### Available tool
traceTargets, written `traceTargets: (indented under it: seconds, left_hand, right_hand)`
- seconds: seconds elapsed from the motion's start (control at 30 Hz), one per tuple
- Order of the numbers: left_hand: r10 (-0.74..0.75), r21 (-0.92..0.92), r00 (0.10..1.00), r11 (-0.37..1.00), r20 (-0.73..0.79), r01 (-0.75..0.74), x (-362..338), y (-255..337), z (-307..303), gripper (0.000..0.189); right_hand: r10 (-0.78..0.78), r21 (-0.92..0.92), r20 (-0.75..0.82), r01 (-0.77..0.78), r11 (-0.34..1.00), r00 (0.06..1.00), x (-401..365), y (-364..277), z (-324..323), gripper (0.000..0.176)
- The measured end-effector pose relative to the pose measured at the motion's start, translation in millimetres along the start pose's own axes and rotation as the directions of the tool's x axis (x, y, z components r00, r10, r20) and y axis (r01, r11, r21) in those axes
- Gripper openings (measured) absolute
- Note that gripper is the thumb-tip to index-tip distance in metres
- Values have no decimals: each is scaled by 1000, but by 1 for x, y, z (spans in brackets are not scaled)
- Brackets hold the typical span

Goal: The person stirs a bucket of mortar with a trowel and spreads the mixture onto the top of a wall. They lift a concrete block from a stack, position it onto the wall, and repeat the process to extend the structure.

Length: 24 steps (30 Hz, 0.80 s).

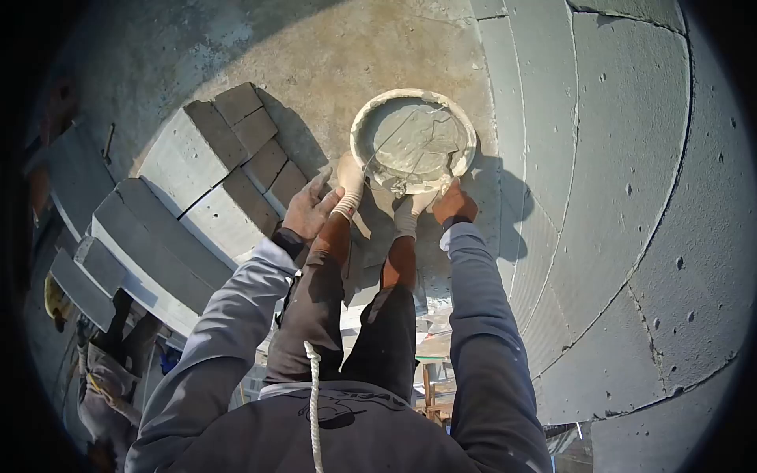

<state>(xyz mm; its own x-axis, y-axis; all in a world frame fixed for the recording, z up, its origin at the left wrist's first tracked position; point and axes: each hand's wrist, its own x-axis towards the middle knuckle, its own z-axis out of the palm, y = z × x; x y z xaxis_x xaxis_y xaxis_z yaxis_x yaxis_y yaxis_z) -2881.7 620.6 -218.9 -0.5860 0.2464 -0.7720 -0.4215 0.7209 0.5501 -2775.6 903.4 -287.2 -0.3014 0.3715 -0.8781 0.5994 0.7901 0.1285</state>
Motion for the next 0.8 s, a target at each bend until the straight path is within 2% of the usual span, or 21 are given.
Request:
traceTargets:
  seconds: [0.13, 0.23, 0.3, 0.33, 0.43, 0.53, 0.6, 0.63, 0.7, 0.73, 0.77, 0.8]
  left_hand:
    - [-42, -161, 987, 985, 153, 67, 10, 42, 31, 64]
    - [101, -75, 994, 992, -29, -103, 7, 26, 54, 65]
    - [87, -79, 996, 993, -33, -89, 4, 23, 51, 61]
    - [79, -65, 996, 995, -28, -81, 4, 20, 49, 60]
    - [70, -41, 997, 997, -26, -71, 7, 24, 48, 54]
    - [80, -23, 992, 996, -95, -82, 13, 23, 57, 48]
    - [103, 3, 983, 995, -149, -104, 16, 20, 68, 44]
    - [93, -47, 983, 994, -160, -101, 15, 20, 72, 42]
    - [75, -121, 979, 988, -192, -99, 14, 20, 75, 41]
    - [18, -145, 976, 988, -217, -51, 14, 20, 76, 40]
    - [4, -125, 966, 991, -258, -37, 18, 14, 76, 40]
    - [-12, -115, 957, 993, -290, -23, 19, 8, 79, 39]
  right_hand:
    - [-22, 49, -39, 24, 999, 999, -52, -7, -38, 61]
    - [-139, 237, -28, 141, 961, 990, -93, 14, -67, 60]
    - [-234, 420, -66, 240, 875, 970, -96, 38, -63, 60]
    - [-216, 284, -117, 241, 928, 969, -85, 51, -48, 43]
    - [-130, 63, -228, 148, 987, 965, -63, 50, -35, 46]
    - [-98, 4, -109, 99, 995, 989, -50, 16, -57, 61]
    - [-171, -9, -158, 172, 985, 973, -29, 16, -51, 60]
    - [-217, -12, -185, 219, 976, 959, -13, 16, -45, 60]
    - [-246, -107, -136, 233, 967, 960, 28, 15, -15, 57]
    - [-238, -98, -132, 226, 969, 962, 42, 7, 3, 50]
    - [-328, -117, -113, 315, 942, 938, 49, -8, 13, 53]
    - [-315, -44, -77, 312, 949, 946, 59, -24, 26, 51]
